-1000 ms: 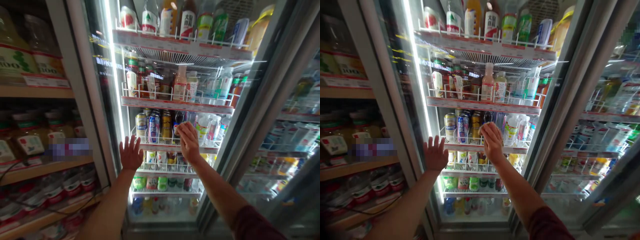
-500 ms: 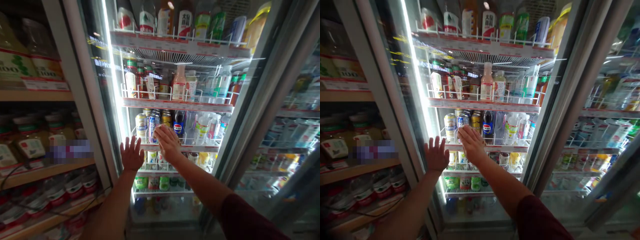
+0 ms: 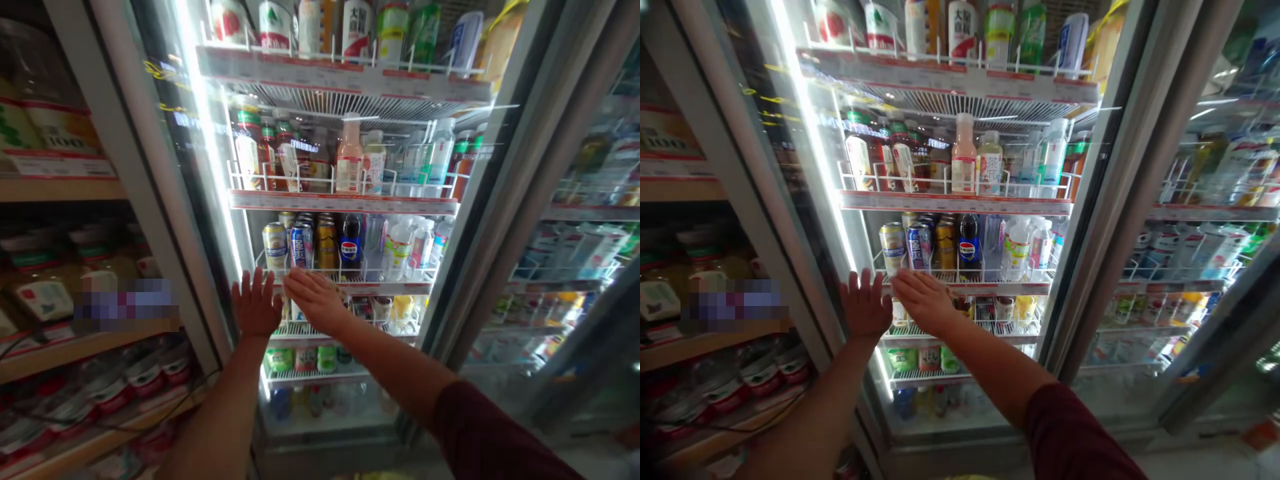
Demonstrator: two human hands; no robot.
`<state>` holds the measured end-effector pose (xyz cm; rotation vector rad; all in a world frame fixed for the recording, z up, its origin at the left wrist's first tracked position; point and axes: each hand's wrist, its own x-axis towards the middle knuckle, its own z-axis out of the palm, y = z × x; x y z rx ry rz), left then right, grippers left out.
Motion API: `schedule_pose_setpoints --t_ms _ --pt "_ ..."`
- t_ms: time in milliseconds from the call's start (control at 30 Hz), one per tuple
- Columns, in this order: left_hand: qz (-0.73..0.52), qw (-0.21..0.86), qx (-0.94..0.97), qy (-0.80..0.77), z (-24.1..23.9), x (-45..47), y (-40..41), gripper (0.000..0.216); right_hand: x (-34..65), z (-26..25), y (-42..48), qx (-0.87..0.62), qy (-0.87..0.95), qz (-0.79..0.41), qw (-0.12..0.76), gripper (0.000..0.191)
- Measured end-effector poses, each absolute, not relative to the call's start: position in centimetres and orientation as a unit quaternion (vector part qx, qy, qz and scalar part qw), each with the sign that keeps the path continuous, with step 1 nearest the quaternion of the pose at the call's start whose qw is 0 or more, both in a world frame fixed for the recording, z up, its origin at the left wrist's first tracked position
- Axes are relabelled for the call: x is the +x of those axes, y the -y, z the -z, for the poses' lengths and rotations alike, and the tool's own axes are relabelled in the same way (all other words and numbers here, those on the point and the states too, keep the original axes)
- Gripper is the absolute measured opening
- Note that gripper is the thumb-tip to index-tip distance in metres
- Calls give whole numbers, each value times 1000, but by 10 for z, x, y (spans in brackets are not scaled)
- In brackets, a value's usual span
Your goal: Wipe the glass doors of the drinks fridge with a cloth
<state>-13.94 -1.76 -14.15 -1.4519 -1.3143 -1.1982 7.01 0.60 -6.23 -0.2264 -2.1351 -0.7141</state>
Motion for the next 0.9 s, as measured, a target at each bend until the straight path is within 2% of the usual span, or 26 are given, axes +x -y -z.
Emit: schedule_pose_setpoints --t_ms 67,200,267,333,433,500,700,767,900 --pt "465 416 -573 531 142 -140 18 62 88 60 -10 -85 861 274 421 41" --pt "462 388 -580 548 144 -141 18 61 123 35 -26 -179 770 234 566 57" --pt "463 377 -582 552 144 -141 18 60 129 40 -29 -205 731 227 610 60" --pt "458 392 -578 550 143 -140 18 59 128 63 -27 -181 762 232 577 59" --pt "453 424 -575 533 140 -139 19 60 132 98 -20 -91 859 253 437 51" --pt "460 425 -575 527 139 -138 20 60 144 100 -20 -80 877 254 401 49" --pt "474 389 -574 544 140 -140 18 61 181 68 -32 -213 723 221 619 60" --pt "474 387 -578 539 140 -141 18 62 182 83 -28 -188 746 238 593 57" --pt "469 384 -579 545 140 -141 17 64 198 105 -23 -103 860 260 426 49"
